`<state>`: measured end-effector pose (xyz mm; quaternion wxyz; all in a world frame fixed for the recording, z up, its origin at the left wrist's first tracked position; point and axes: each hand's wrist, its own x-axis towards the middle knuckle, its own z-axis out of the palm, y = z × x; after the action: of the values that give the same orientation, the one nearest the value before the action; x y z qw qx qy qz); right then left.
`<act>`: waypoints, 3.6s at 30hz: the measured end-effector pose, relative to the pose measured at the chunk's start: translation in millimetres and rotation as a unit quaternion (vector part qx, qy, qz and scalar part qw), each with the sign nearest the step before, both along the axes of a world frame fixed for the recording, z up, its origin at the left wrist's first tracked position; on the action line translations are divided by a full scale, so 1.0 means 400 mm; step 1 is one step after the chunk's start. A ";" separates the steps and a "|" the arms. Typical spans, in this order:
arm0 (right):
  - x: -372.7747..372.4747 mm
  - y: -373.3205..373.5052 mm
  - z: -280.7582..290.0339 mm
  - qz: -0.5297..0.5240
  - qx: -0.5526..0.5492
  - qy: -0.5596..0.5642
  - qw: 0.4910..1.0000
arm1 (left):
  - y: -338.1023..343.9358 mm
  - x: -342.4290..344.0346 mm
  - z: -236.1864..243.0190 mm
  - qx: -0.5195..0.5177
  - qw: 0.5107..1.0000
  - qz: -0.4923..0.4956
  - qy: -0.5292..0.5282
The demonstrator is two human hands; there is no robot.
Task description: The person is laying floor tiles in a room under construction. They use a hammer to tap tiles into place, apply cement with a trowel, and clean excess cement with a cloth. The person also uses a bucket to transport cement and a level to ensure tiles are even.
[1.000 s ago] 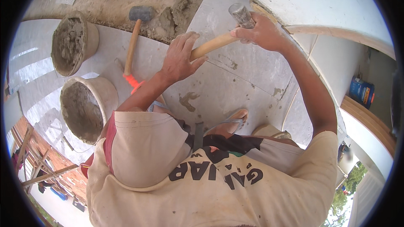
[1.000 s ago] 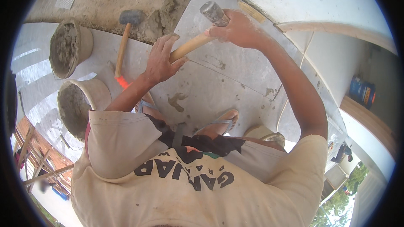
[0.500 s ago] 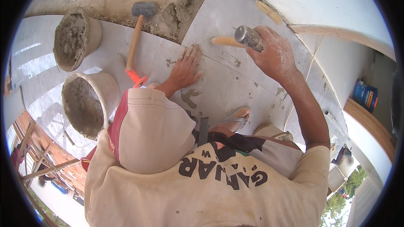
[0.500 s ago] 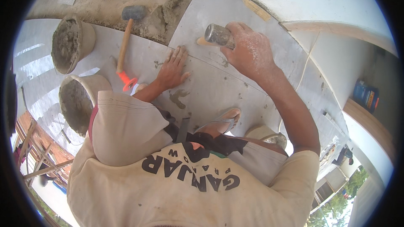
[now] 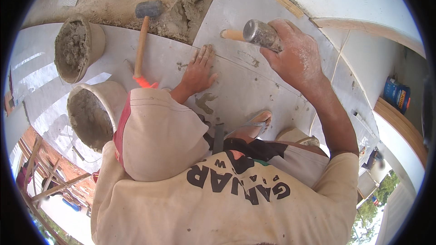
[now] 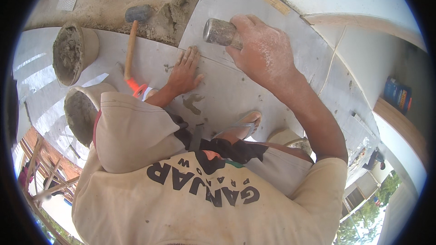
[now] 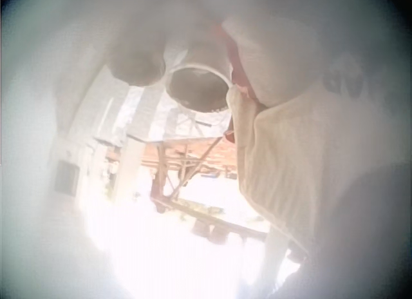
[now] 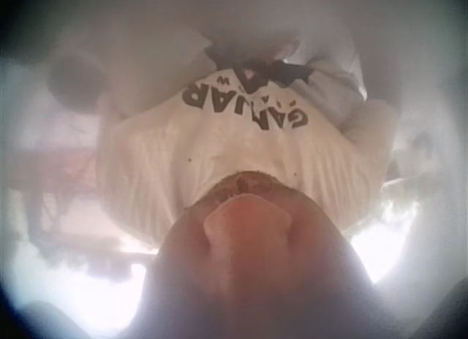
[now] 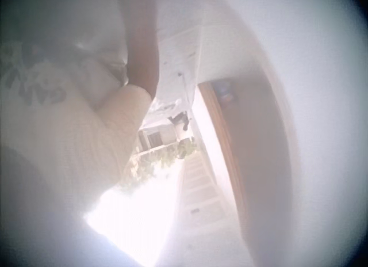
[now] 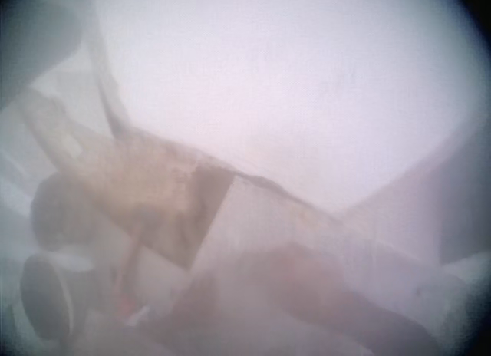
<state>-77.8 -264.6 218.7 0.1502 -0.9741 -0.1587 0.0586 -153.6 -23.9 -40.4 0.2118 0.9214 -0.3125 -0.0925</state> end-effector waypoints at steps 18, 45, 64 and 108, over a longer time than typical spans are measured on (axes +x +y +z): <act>-0.078 -0.123 0.025 -0.109 -0.102 0.040 0.988 | -0.111 0.013 -0.019 -0.016 0.989 -0.141 0.035; -0.293 -0.350 -0.001 -0.300 -0.150 0.053 0.940 | -0.165 -0.005 -0.012 -0.004 0.984 -0.176 0.003; -0.419 -0.525 -0.013 -0.449 -0.154 0.058 0.878 | -0.173 -0.007 -0.004 0.035 0.982 -0.183 0.027; -0.255 -0.780 -0.027 -0.486 -0.147 -0.082 0.858 | -0.830 0.309 0.068 0.241 0.928 -0.282 0.022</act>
<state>-179.9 -576.7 208.0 0.0014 -0.9395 0.3332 -0.0792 -30.1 -355.8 -13.2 -0.0443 0.8160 -0.5233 -0.2416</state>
